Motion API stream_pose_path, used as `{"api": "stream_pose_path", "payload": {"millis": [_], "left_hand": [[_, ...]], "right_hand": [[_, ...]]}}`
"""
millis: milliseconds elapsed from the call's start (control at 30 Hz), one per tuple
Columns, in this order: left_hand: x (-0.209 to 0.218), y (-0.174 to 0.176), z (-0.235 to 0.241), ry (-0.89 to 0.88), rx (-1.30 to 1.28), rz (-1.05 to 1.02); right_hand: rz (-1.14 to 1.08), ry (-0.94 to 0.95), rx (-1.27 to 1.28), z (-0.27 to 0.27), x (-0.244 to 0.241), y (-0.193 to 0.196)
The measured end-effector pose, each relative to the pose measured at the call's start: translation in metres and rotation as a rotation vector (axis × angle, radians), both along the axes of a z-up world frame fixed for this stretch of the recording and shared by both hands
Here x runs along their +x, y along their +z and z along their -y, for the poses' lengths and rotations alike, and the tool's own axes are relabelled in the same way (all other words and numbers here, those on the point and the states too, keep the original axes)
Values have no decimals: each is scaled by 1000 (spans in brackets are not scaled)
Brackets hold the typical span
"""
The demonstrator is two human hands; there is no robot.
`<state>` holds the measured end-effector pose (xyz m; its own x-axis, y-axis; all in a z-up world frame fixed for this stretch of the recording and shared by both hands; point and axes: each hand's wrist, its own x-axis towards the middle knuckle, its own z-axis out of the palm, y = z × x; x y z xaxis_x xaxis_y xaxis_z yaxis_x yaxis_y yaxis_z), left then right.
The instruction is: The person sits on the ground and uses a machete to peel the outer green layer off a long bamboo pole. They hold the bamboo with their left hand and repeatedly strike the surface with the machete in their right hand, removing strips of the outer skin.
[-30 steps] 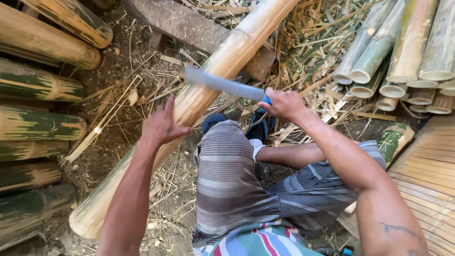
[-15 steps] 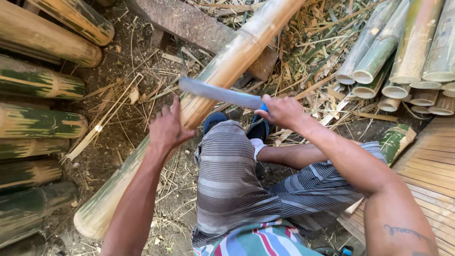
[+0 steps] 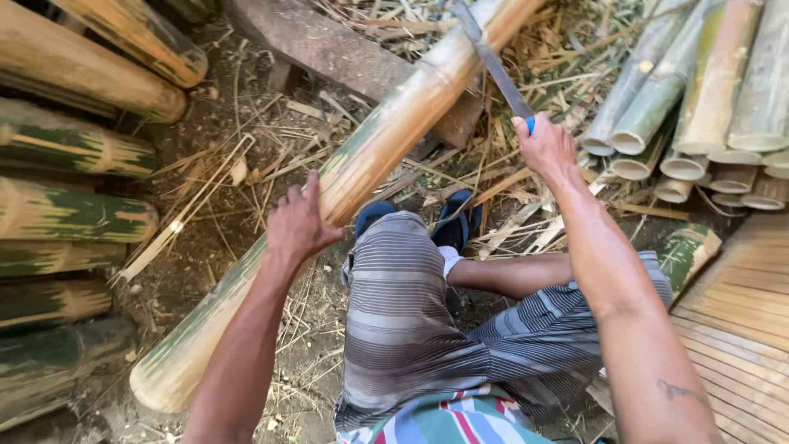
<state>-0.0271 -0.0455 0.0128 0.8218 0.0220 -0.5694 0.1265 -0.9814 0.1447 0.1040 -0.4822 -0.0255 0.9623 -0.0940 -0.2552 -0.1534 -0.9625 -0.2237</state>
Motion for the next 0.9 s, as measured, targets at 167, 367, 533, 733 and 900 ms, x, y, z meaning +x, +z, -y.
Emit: {"api": "stream_pose_path", "payload": {"millis": [167,367,533,733,900], "left_hand": [[5,-5,-4,-23,-23,52],[14,-3,-18,8,-68,8],[28,-17,-32,-27,51,236],[34,-18,-44,-99,39,269],[38,-15,-39,-39,-3,158]], "right_hand": [[-8,186,-47,-13,-18,-19],[179,-268,198,44,6,-97],[253,-129,188,62,-29,-95],[73,-2,209,-11,-45,-42],[35,132,170,-67,-51,-20]]}}
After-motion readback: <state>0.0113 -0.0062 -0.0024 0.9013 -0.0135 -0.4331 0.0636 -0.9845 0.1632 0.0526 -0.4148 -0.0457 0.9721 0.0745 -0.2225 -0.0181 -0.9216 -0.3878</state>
